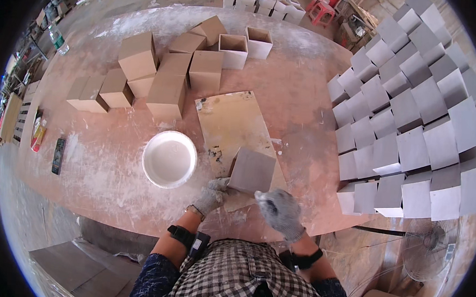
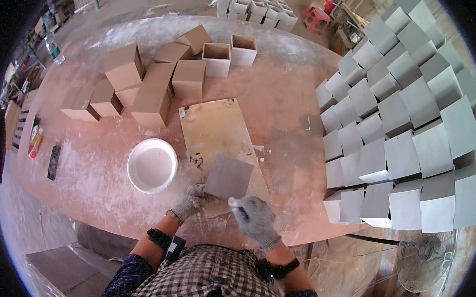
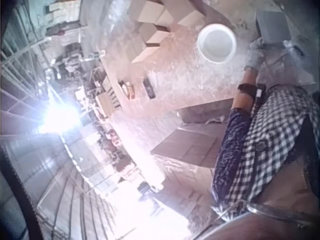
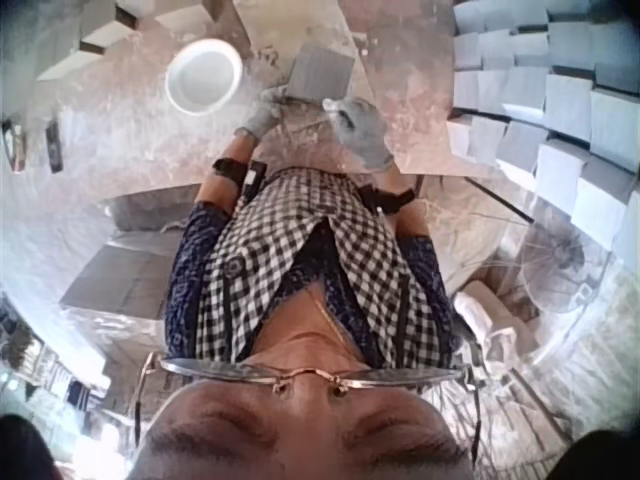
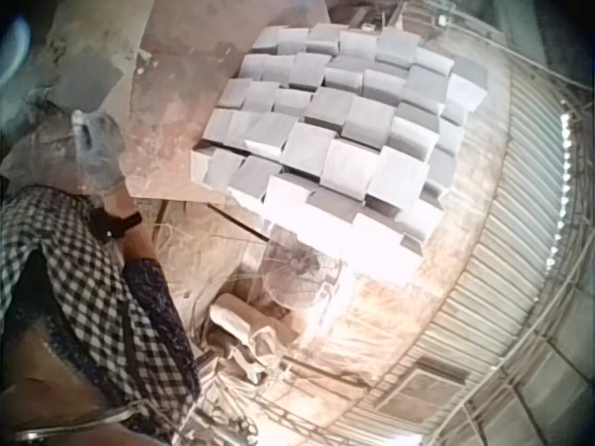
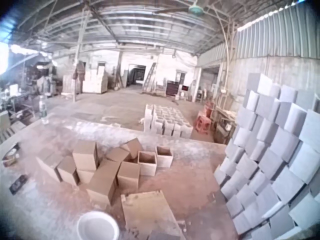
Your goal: The recorder is applying a liquid adhesive or glue to the surfaces of small wooden or cardboard boxes in a manufacturing environment.
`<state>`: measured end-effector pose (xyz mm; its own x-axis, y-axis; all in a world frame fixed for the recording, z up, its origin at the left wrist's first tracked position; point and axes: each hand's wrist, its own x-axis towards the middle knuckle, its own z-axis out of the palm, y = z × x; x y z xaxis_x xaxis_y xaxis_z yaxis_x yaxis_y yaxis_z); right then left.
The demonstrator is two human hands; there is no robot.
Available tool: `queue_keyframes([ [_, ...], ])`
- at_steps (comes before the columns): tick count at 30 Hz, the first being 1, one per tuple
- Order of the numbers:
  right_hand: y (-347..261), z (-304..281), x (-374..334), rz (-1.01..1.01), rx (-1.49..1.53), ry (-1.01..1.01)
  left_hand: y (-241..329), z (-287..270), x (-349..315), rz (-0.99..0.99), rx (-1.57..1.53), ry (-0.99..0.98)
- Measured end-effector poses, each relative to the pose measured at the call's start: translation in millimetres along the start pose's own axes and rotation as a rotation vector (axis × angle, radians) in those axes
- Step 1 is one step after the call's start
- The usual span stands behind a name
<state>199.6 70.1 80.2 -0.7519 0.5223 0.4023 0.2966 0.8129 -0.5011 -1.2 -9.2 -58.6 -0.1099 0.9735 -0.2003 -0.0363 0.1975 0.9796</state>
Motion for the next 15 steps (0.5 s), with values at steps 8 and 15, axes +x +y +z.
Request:
queue_keyframes([
  [8,16,-18,-39,0.426,0.471,0.349,99,-8,14,-0.045,-0.270,-0.120],
  [15,24,-14,-20,0.827,1.002,0.225,88,-20,-6,0.015,-0.374,0.135],
])
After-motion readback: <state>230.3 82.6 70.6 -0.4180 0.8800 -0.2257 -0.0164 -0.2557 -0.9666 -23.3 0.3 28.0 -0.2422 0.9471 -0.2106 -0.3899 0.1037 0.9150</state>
